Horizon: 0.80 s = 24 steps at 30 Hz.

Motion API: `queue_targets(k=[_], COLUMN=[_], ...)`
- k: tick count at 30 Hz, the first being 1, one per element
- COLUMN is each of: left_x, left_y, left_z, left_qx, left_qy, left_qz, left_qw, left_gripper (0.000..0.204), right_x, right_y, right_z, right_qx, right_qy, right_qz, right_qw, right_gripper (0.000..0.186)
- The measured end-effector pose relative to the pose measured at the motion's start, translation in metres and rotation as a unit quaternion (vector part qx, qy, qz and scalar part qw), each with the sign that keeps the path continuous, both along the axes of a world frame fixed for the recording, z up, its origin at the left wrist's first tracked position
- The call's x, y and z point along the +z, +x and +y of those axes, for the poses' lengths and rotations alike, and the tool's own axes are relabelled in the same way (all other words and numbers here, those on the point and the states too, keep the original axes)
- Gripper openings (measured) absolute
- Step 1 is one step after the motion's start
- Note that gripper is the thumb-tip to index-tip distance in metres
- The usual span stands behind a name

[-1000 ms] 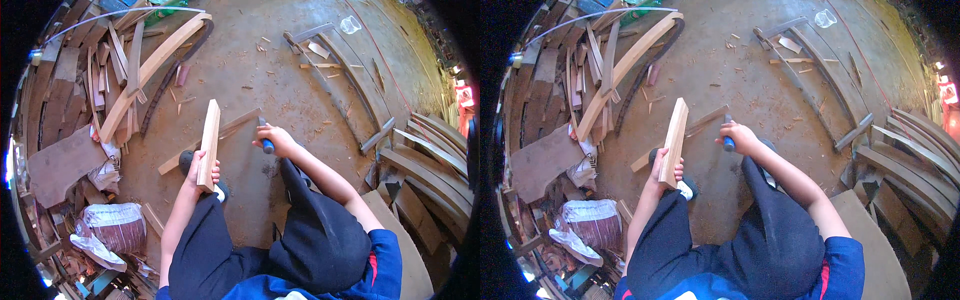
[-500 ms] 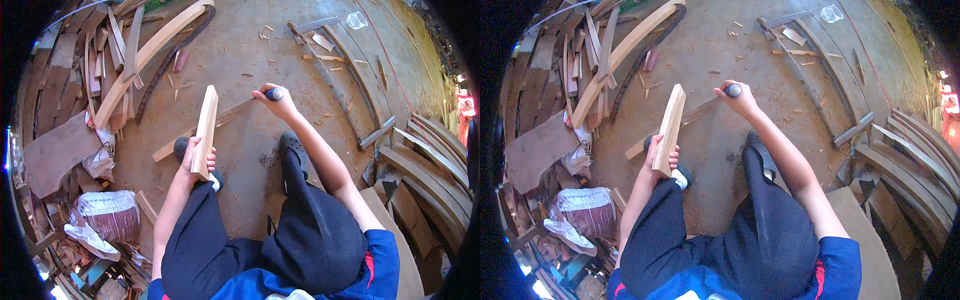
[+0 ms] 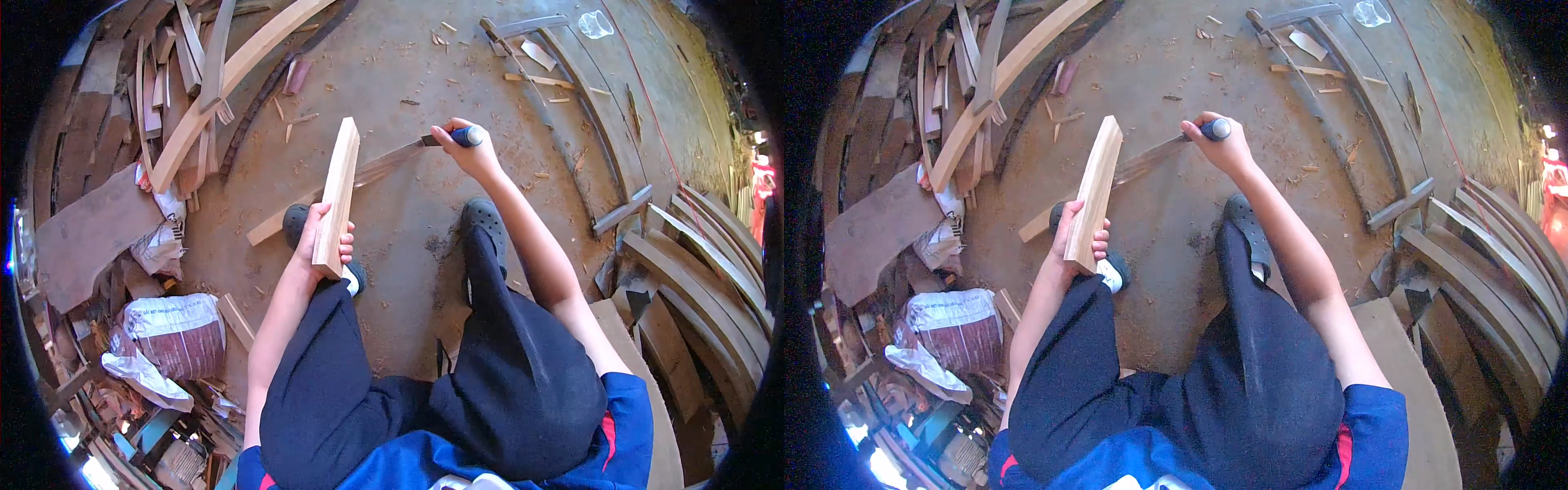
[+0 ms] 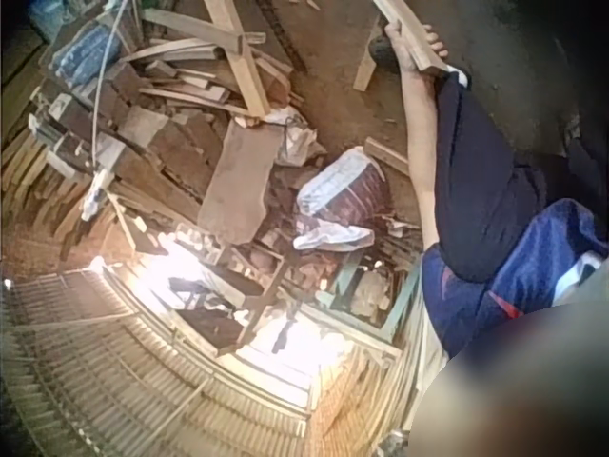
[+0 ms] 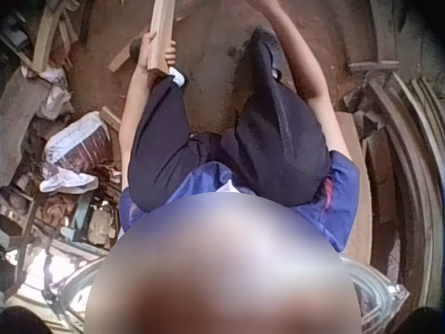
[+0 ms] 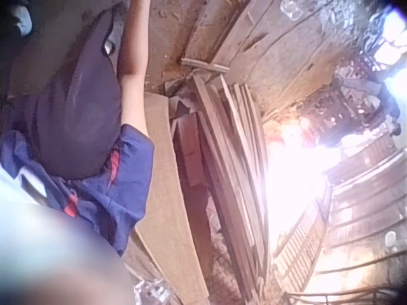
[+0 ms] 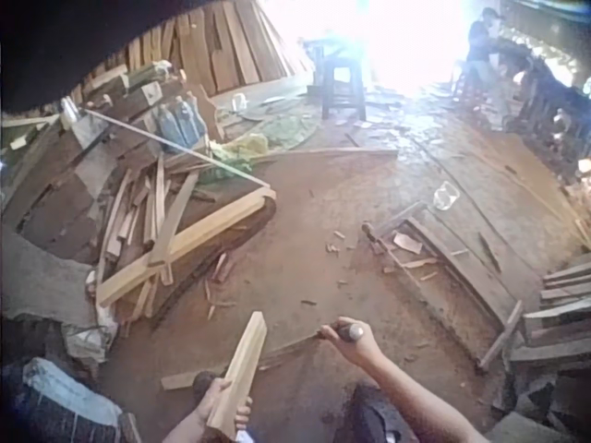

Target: The person is using a chisel to carve and refine wooden pieces while sitting in a workshop.

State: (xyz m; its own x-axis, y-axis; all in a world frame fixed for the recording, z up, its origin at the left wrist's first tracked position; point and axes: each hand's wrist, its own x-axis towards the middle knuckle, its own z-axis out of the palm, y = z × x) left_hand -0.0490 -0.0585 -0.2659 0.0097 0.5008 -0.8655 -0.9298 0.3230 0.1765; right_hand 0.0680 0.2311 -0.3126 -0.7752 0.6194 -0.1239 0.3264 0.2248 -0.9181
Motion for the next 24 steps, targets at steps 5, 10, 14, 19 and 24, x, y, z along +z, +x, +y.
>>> queue_targets(k=[5,10,14,19,24], left_x=[-0.002,-0.002,0.0,0.0,0.0], left_y=[0.0,0.001,0.002,0.002,0.002], left_z=[0.0,-0.001,0.0,0.001,0.001], left_qx=[-0.007,-0.002,-0.005,-0.008,-0.004], left_qy=[0.006,-0.002,-0.003,-0.002,-0.006], left_qz=[0.005,0.008,0.019,0.023,0.013], left_qw=[1.0,1.0,1.0,1.0,1.0], left_gripper=[0.062,0.062,0.062,0.063,0.063], right_x=[0.001,0.0,-0.001,-0.006,-0.019], right_y=[-0.001,0.002,0.004,0.001,-0.021], right_z=[-0.006,-0.007,-0.012,-0.018,-0.007], right_qx=[-0.013,-0.013,-0.011,0.005,0.014], right_qy=[0.014,0.004,0.041,0.081,0.072], right_qz=[-0.029,-0.007,-0.017,-0.003,0.159], right_qw=[0.999,1.0,0.999,0.997,0.985], right_gripper=[0.029,0.028,0.027,0.024,0.028])
